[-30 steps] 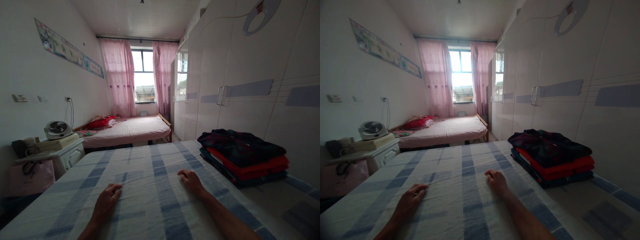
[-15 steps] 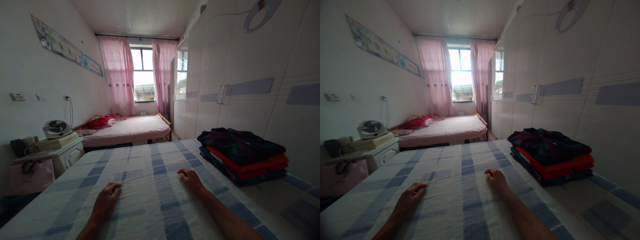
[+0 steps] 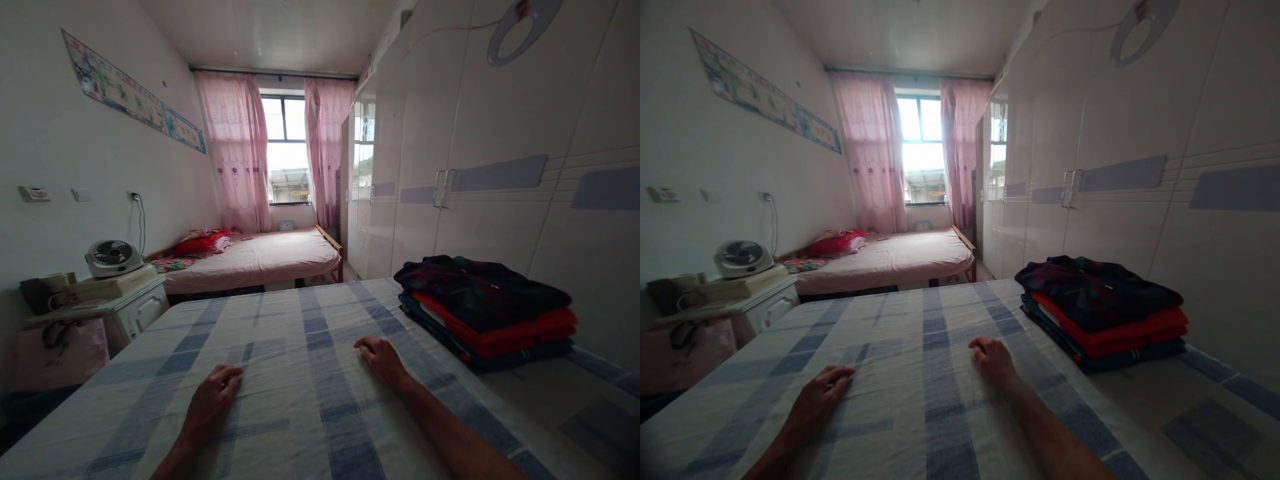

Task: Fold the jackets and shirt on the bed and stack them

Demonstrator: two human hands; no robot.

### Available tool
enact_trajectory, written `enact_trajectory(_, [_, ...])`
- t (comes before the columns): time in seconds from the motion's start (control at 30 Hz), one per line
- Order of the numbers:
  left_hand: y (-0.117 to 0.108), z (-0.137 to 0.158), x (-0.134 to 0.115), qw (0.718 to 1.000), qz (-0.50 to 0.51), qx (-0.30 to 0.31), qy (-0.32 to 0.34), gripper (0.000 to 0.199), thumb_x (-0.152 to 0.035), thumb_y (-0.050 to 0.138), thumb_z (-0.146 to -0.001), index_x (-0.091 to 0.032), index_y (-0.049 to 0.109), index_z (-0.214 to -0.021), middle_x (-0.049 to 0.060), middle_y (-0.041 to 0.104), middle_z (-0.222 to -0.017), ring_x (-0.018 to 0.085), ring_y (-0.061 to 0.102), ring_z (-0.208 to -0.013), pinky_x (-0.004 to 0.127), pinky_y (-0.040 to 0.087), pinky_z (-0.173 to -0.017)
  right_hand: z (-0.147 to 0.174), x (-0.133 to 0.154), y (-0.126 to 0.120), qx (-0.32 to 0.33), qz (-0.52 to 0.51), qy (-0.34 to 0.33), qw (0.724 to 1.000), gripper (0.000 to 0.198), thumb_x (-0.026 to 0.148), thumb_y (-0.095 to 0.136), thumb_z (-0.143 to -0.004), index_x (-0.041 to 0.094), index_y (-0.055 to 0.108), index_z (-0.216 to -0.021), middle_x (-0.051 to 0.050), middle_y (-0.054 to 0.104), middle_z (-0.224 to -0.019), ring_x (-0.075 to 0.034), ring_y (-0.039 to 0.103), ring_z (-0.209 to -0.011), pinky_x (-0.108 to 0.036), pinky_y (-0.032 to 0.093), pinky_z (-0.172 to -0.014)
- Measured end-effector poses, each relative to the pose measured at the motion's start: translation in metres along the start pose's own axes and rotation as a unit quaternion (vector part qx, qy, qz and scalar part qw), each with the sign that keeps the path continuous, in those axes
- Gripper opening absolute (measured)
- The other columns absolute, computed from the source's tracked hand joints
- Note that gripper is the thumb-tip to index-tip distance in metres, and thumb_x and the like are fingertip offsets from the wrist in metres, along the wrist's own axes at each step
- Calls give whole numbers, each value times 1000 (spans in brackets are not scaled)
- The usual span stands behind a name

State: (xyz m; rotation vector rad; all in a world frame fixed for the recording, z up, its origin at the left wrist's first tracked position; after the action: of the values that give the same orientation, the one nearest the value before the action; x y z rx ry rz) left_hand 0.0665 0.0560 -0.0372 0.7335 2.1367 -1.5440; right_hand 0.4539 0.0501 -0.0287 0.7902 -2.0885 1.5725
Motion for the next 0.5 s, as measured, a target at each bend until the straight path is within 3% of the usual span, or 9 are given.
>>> enact_trajectory(0.33, [-2, 0, -2, 1000, 3, -15, 18, 32, -36, 44, -73, -22, 71, -81, 4, 70, -96, 19, 67, -85, 26, 51, -73, 0, 1, -1, -4, -3, -7, 1000, 32, 23, 39, -79, 20, 70, -90, -4, 72, -89, -18, 64, -84, -26, 44, -78])
enact_trajectory(0.5, [-2, -2, 2, 1000, -13, -17, 19, 33, -40, 45, -71, -23, 73, -80, 4, 71, -96, 20, 67, -83, 26, 51, -70, 3, 0, -9, -30, -67, 8, 997, 32, 24, 40, -78, 18, 69, -89, -2, 68, -74, -14, 60, -63, -25, 45, -65])
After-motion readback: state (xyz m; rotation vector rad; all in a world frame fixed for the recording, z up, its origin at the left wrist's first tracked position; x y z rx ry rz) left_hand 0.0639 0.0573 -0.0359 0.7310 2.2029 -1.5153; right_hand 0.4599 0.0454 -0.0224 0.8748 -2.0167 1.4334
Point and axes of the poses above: each hand's wrist, its own z-axis away from the middle knuckle, its own y-axis out of the palm, x = y × z, the point moved 3 cm from there along -z, towards the middle knuckle
